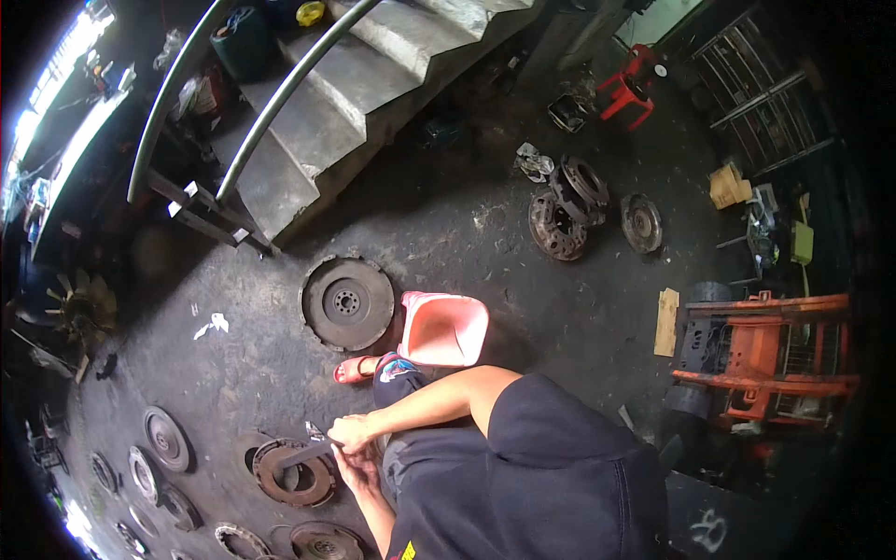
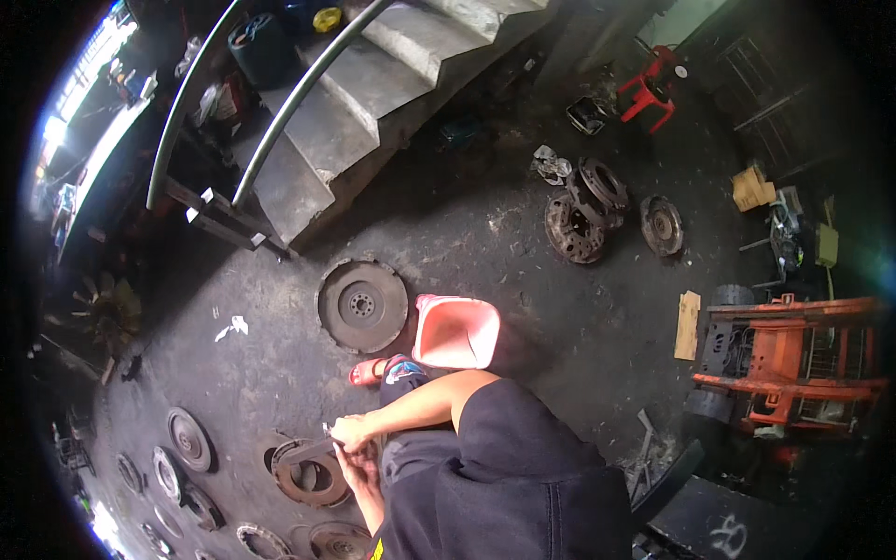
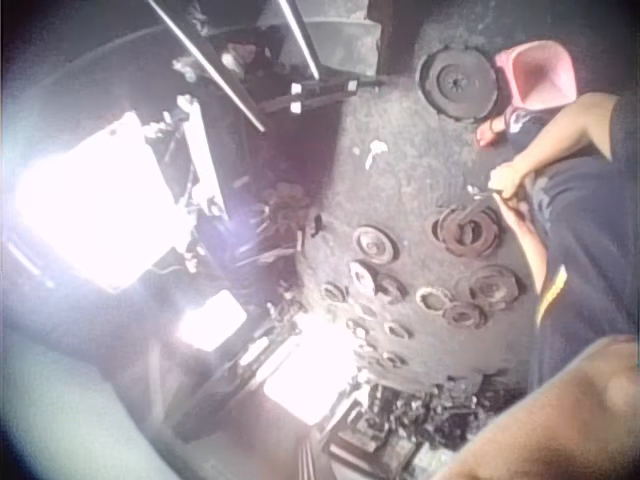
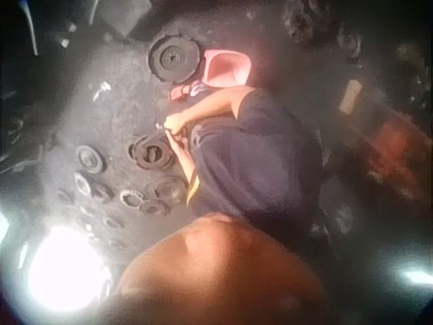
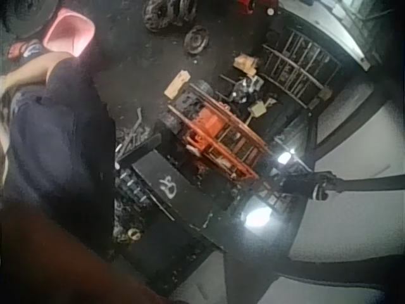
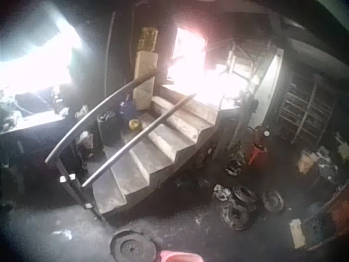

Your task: Cleaning a metal flywheel with a brush and a cloth.

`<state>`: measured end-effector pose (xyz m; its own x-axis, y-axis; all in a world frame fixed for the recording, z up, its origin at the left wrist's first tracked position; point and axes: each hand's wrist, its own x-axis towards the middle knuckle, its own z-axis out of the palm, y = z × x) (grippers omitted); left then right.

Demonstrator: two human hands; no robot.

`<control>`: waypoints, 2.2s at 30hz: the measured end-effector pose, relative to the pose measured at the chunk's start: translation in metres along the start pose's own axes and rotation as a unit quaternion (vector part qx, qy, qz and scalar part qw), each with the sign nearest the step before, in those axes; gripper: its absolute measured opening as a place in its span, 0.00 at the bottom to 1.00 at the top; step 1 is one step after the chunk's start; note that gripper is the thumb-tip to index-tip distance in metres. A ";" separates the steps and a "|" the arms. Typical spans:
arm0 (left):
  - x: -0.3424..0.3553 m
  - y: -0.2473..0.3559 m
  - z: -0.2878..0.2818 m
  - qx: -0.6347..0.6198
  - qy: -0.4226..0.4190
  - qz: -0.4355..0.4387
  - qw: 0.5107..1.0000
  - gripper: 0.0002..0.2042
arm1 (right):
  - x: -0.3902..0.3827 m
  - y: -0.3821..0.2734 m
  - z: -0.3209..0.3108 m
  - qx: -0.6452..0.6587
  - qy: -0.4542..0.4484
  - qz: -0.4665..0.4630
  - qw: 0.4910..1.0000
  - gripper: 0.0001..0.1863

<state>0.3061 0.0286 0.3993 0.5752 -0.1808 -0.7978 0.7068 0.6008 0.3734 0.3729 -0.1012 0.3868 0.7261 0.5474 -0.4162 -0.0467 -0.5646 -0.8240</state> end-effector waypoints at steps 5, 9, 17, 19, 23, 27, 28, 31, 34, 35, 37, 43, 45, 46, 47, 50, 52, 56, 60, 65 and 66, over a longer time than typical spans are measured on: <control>-0.016 -0.046 -0.011 0.033 -0.030 0.080 0.996 0.26 | -0.055 0.008 0.011 -0.039 0.043 -0.047 0.997 0.23; -0.049 -0.090 -0.033 0.005 -0.020 0.172 0.985 0.25 | -0.111 0.002 0.005 -0.042 -0.062 -0.090 0.993 0.31; -0.144 -0.145 -0.160 -0.008 0.006 0.218 0.976 0.14 | -0.272 0.289 0.072 0.203 0.401 0.128 0.884 0.26; -0.188 -0.154 -0.238 -0.015 0.063 0.272 0.960 0.12 | -0.363 0.245 0.023 0.140 0.239 0.354 0.893 0.27; -0.227 -0.187 -0.310 0.122 0.282 0.265 0.914 0.07 | -0.501 0.347 0.082 0.107 0.317 0.620 0.710 0.22; -0.235 -0.240 -0.331 0.152 0.367 0.133 0.908 0.12 | -0.578 0.359 0.115 0.230 0.278 0.624 0.693 0.16; -0.225 -0.252 -0.359 0.059 0.328 0.069 0.940 0.13 | -0.583 0.355 0.121 0.265 0.279 0.624 0.680 0.16; -0.211 -0.290 -0.316 0.117 0.350 0.075 0.926 0.12 | -0.559 0.337 0.108 0.311 0.294 0.561 0.709 0.18; -0.203 -0.290 -0.255 0.217 0.344 0.093 0.909 0.12 | -0.511 0.323 0.083 0.215 0.256 0.475 0.814 0.18; -0.192 -0.292 -0.237 0.260 0.328 0.088 0.904 0.12 | -0.514 0.327 0.079 0.180 0.245 0.408 0.861 0.18; -0.180 -0.300 -0.207 0.328 0.319 0.099 0.884 0.12 | -0.488 0.329 0.059 0.011 0.303 0.330 0.894 0.19; -0.112 -0.286 -0.092 0.368 0.289 -0.020 0.883 0.10 | -0.476 0.326 -0.046 0.154 0.266 0.280 0.910 0.22; -0.095 -0.284 -0.050 0.328 0.272 -0.050 0.903 0.10 | -0.504 0.346 -0.066 0.097 0.292 0.241 0.920 0.22; -0.085 -0.288 -0.033 0.277 0.271 -0.062 0.920 0.11 | -0.524 0.368 -0.076 0.116 0.248 0.267 0.924 0.21; -0.082 -0.295 -0.025 0.221 0.276 -0.071 0.933 0.11 | -0.539 0.375 -0.092 0.138 0.202 0.290 0.925 0.18; -0.076 -0.326 0.008 0.192 0.306 -0.067 0.930 0.15 | -0.605 0.440 -0.113 0.280 0.270 0.336 0.858 0.12; -0.088 -0.343 0.008 0.167 0.324 -0.079 0.928 0.15 | -0.646 0.467 -0.127 0.328 0.320 0.403 0.793 0.11; -0.111 -0.379 -0.003 0.116 0.353 -0.103 0.923 0.15 | -0.697 0.526 -0.146 0.282 0.303 0.533 0.738 0.10; -0.136 -0.423 -0.035 0.104 0.400 -0.101 0.905 0.15 | -0.680 0.532 -0.156 0.235 0.264 0.548 0.758 0.11; -0.144 -0.461 -0.077 0.044 0.424 -0.132 0.895 0.11 | -0.559 0.464 -0.166 0.251 0.274 0.364 0.854 0.12; -0.144 -0.465 -0.089 0.027 0.421 -0.138 0.896 0.12 | -0.533 0.443 -0.163 0.224 0.259 0.333 0.879 0.12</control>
<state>-0.1417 -0.1559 0.2981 -0.1242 0.3489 -0.9289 0.8057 0.5819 0.1108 0.0774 -0.7438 0.3060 0.6453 -0.2325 -0.7277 -0.7602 -0.2893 -0.5817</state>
